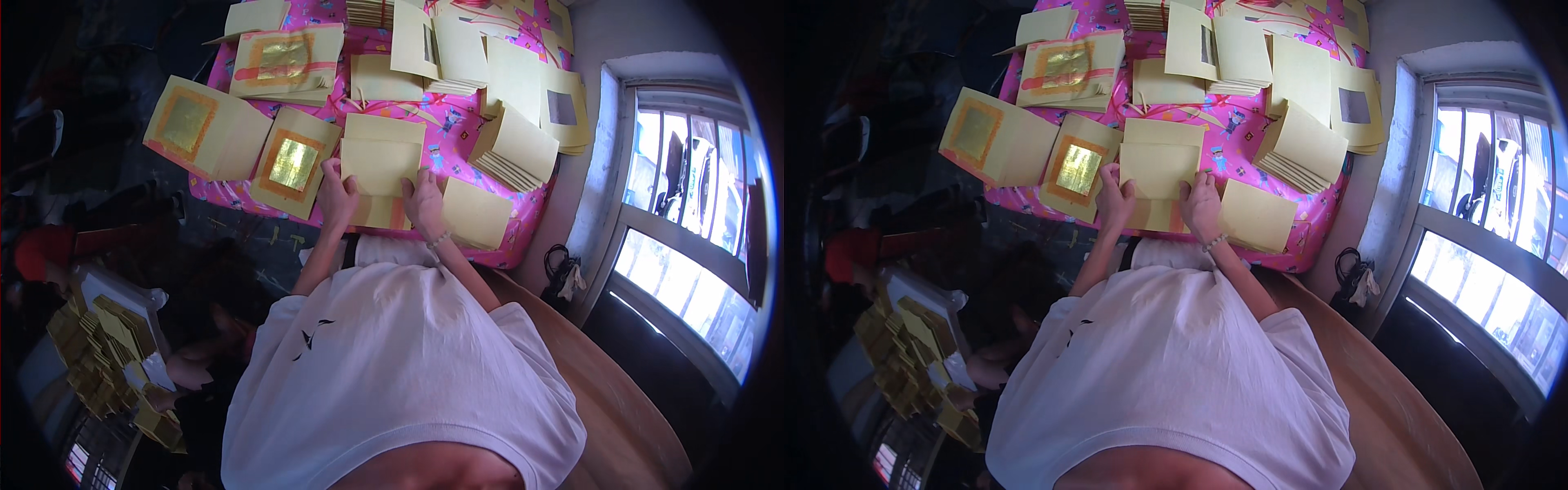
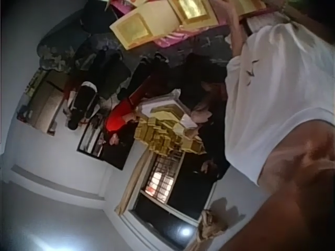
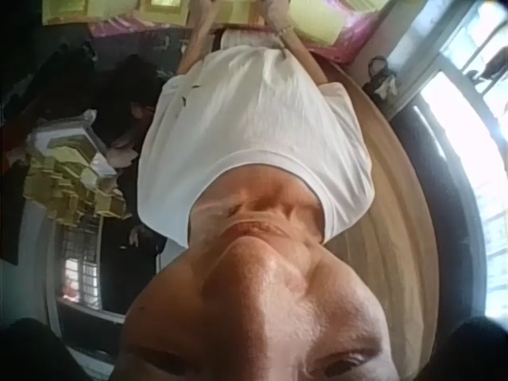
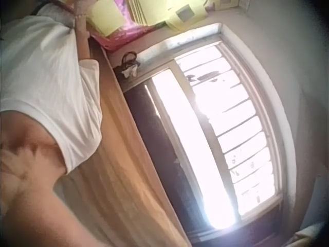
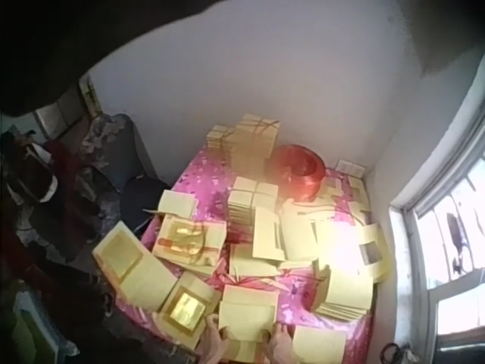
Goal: Folding and stacking joss papers.
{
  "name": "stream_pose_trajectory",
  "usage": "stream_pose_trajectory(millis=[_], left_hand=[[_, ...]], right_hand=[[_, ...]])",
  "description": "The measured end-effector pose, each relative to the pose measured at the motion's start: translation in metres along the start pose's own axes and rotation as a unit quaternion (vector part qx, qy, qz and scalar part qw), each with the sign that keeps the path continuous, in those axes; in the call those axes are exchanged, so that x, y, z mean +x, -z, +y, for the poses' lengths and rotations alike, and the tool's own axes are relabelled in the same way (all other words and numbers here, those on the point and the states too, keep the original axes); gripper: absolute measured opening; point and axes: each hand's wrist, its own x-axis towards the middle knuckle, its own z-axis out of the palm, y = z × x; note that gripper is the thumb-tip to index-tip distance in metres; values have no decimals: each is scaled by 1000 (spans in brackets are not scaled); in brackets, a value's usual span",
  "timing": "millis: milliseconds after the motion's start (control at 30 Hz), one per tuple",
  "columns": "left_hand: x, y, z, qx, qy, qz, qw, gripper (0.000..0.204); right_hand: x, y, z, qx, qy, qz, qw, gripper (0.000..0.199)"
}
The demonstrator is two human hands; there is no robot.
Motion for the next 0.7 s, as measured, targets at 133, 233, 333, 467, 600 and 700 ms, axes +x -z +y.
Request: stream_pose_trajectory(millis=[133, 233, 333, 467, 600, 700], left_hand=[[-3, -4, -4, 23, -19, 19, 999, 41], [-1, -1, 2, 26, -34, 35, 998, 31], [-1, -4, -5, 86, -106, 62, 989, 24], [1, -5, -1, 131, -139, 28, 981, 20], [2, -16, -8, 144, -172, -33, 974, 22], [-6, -10, 7, 152, -196, -45, 968, 30]], right_hand=[[0, 0, -1, -7, -10, -10, 1000, 33], [2, -1, 0, -15, -19, -10, 1000, 33], [1, -2, -1, -20, -21, -7, 1000, 33], [0, -2, -2, -21, -23, -4, 1000, 31], [0, -2, -5, -27, -29, -11, 999, 31], [-2, -4, -3, -21, -39, -11, 999, 30]])
